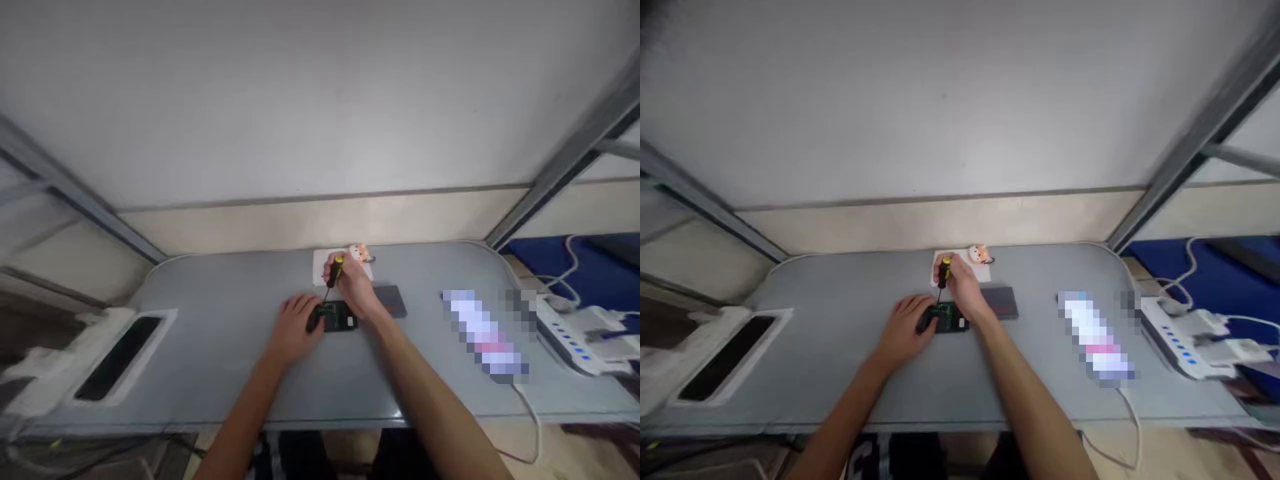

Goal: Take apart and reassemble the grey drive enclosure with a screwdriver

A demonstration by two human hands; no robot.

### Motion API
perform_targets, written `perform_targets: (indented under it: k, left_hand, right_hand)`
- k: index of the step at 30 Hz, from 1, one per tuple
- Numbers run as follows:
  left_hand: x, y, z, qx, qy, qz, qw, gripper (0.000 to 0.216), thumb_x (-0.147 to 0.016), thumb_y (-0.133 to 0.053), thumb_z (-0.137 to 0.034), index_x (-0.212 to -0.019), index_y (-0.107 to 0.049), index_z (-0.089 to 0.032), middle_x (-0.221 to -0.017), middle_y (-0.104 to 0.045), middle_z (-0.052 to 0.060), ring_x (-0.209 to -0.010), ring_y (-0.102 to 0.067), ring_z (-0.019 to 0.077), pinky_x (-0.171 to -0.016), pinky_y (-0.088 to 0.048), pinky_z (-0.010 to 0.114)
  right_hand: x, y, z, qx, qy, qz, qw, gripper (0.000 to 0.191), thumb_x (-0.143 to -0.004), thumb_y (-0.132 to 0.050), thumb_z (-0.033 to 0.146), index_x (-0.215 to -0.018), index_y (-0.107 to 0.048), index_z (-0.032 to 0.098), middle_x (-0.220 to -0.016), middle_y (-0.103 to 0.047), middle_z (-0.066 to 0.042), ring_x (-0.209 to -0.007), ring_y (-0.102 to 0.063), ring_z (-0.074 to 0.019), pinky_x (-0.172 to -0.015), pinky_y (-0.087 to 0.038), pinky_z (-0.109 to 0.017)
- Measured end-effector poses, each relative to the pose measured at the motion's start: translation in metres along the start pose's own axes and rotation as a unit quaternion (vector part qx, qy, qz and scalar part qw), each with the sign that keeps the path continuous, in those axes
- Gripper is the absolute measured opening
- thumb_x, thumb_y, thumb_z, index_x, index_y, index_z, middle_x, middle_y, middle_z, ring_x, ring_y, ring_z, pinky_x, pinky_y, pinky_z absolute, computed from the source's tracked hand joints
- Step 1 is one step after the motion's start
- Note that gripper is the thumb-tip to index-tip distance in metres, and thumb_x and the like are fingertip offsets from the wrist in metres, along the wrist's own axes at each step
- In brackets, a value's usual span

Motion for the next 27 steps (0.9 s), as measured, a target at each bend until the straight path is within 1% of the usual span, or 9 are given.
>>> perform_targets:
  k: [2, 4, 7, 10, 13, 17, 20, 23, 27]
  left_hand:
    - [0.0, -0.001, 0.001, -0.001, 0.004, -0.002, 1.0, 0.031, -0.096, -0.061, -0.027, -0.127, -0.063, -0.024, -0.132, -0.07, 0.007, -0.125, -0.059, 0.0307, -0.107, -0.042, 0.05]
    - [0.0, -0.001, 0.002, -0.001, 0.003, -0.006, 1.0, 0.031, -0.096, -0.061, -0.026, -0.127, -0.064, -0.024, -0.131, -0.071, 0.007, -0.125, -0.06, 0.0304, -0.107, -0.042, 0.049]
    - [0.0, 0.0, 0.001, 0.005, -0.005, -0.014, 1.0, 0.03, -0.096, -0.062, -0.026, -0.126, -0.063, -0.024, -0.13, -0.071, 0.006, -0.124, -0.06, 0.0293, -0.106, -0.043, 0.048]
    - [0.0, 0.001, 0.001, 0.008, -0.011, -0.019, 1.0, 0.029, -0.096, -0.062, -0.025, -0.125, -0.063, -0.025, -0.129, -0.071, 0.006, -0.123, -0.061, 0.0285, -0.105, -0.043, 0.047]
    - [0.0, 0.002, 0.0, 0.009, -0.016, -0.021, 1.0, 0.028, -0.097, -0.062, -0.027, -0.125, -0.062, -0.024, -0.129, -0.071, 0.006, -0.123, -0.061, 0.0282, -0.105, -0.043, 0.047]
    - [0.0, 0.003, -0.001, 0.014, -0.014, -0.019, 1.0, 0.024, -0.099, -0.062, -0.031, -0.122, -0.063, -0.024, -0.129, -0.071, 0.006, -0.124, -0.06, 0.0279, -0.106, -0.042, 0.046]
    - [-0.001, 0.002, -0.001, 0.021, -0.007, -0.014, 1.0, 0.024, -0.098, -0.063, -0.032, -0.12, -0.064, -0.024, -0.128, -0.071, 0.006, -0.124, -0.06, 0.0282, -0.107, -0.042, 0.047]
    - [-0.002, 0.002, -0.001, 0.026, -0.003, -0.007, 1.0, 0.025, -0.097, -0.064, -0.032, -0.12, -0.064, -0.024, -0.128, -0.071, 0.006, -0.124, -0.06, 0.0284, -0.107, -0.042, 0.048]
    - [-0.001, 0.003, -0.002, 0.029, -0.008, -0.003, 1.0, 0.026, -0.097, -0.064, -0.033, -0.122, -0.063, -0.024, -0.128, -0.07, 0.006, -0.124, -0.06, 0.0283, -0.107, -0.042, 0.048]
  right_hand:
    - [0.0, -0.003, 0.001, -0.019, 0.016, -0.022, 0.999, 0.046, -0.093, -0.062, 0.066, -0.089, -0.063, 0.021, -0.073, -0.053, -0.001, -0.064, -0.047, -0.0148, -0.064, -0.037, -0.03]
    - [0.0, -0.005, 0.002, -0.026, 0.029, -0.037, 0.999, 0.044, -0.094, -0.06, 0.066, -0.088, -0.059, 0.022, -0.069, -0.049, 0.001, -0.062, -0.043, -0.0143, -0.063, -0.036, -0.03]
    - [0.003, -0.005, 0.005, -0.018, 0.044, -0.044, 0.998, 0.039, -0.09, -0.07, 0.06, -0.087, -0.053, 0.025, -0.067, -0.046, 0.004, -0.061, -0.04, -0.0137, -0.062, -0.033, -0.028]
    - [0.006, -0.003, 0.008, 0.023, 0.05, -0.035, 0.998, 0.034, -0.087, -0.078, 0.048, -0.088, -0.054, 0.025, -0.073, -0.051, 0.004, -0.066, -0.046, -0.0134, -0.066, -0.035, -0.028]
    - [0.007, -0.004, 0.009, 0.076, 0.048, -0.013, 0.996, 0.026, -0.094, -0.071, 0.048, -0.098, -0.065, 0.023, -0.084, -0.059, -0.001, -0.078, -0.054, -0.0152, -0.074, -0.04, -0.03]
    - [0.007, -0.006, 0.008, 0.061, 0.034, -0.024, 0.997, 0.038, -0.097, -0.063, 0.054, -0.119, -0.066, 0.024, -0.082, -0.057, 0.0, -0.074, -0.053, -0.0161, -0.072, -0.041, -0.031]
    - [0.007, -0.006, 0.009, 0.003, 0.045, -0.047, 0.998, 0.04, -0.097, -0.057, 0.063, -0.103, -0.064, 0.024, -0.074, -0.048, 0.001, -0.066, -0.046, -0.0155, -0.067, -0.04, -0.031]
    - [0.007, -0.007, 0.012, -0.008, 0.054, -0.058, 0.997, 0.043, -0.096, -0.057, 0.066, -0.085, -0.055, 0.024, -0.07, -0.042, 0.002, -0.062, -0.039, -0.0149, -0.062, -0.037, -0.03]
    - [0.009, -0.005, 0.016, 0.001, 0.079, -0.085, 0.993, 0.044, -0.097, -0.055, 0.065, -0.081, -0.05, 0.025, -0.069, -0.038, 0.002, -0.06, -0.036, -0.0149, -0.058, -0.035, -0.029]
Point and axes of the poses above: each hand's wrist, its own x-axis away from the middle knuckle, its own y-axis out of the back of the hand, z = x × y, the point moved 6 cm from there along -x, towards the middle knuckle
